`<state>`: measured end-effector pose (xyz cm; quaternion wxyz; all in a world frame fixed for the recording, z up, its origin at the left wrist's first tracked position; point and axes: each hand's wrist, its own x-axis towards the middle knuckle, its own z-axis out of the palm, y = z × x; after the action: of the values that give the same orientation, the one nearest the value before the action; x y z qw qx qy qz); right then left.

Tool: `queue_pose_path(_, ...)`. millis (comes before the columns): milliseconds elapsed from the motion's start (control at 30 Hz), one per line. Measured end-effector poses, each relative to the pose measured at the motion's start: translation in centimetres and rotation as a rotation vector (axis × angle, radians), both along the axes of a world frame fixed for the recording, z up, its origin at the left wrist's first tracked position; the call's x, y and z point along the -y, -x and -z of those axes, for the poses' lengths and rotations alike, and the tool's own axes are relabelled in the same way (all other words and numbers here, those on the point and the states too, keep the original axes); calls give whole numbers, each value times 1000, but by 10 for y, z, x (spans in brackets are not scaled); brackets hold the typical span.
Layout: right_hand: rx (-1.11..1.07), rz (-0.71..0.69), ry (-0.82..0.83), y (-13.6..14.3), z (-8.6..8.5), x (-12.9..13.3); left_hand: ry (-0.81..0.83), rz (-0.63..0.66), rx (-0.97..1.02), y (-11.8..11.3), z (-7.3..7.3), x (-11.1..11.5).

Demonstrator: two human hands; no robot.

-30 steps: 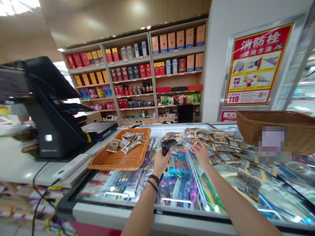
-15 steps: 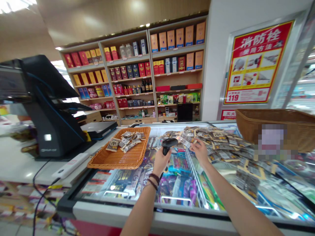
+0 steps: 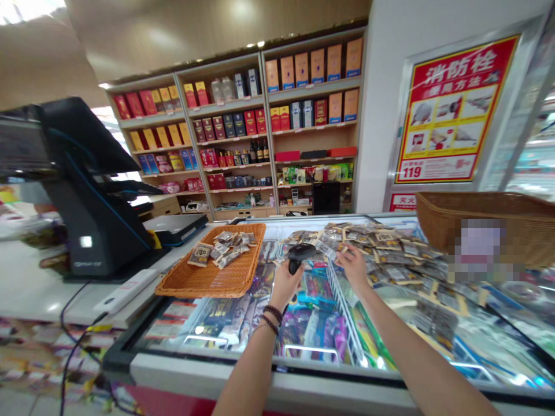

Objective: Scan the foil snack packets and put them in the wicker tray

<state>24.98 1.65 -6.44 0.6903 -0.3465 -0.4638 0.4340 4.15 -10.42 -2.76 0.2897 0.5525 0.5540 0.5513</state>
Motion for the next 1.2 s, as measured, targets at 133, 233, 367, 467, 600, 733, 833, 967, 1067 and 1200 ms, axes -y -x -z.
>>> queue_pose_path(133,-3,26,13,1,1,-1,-11,-6,21,0,0,1)
queue_pose_path(233,-54,72,40,9,0,-4,-15,-61,44,5,-9,2)
queue_pose_path(367,-152,50,68,45,-10,-20,-67,-160,91,31,-38,2)
queue_pose_path(467,-162,-15,76,92,-26,-39,-103,-248,62,66,-65,3)
queue_pose_path(600,-135,-133,72,168,-52,-61,-112,-406,61,118,-89,12)
queue_pose_path(733,-68,-253,54,236,-70,-75,-78,-508,46,160,-89,29)
queue_pose_path(833,49,-274,-50,267,-69,-85,-62,-560,45,180,-80,42)
queue_pose_path(967,193,-160,-100,271,-43,-99,-34,-618,54,191,-70,56)
queue_pose_path(1067,234,-80,-78,245,-19,-104,-22,-617,63,188,-67,60)
queue_pose_path(1200,352,17,-89,184,-4,-102,-74,-528,75,169,-65,52)
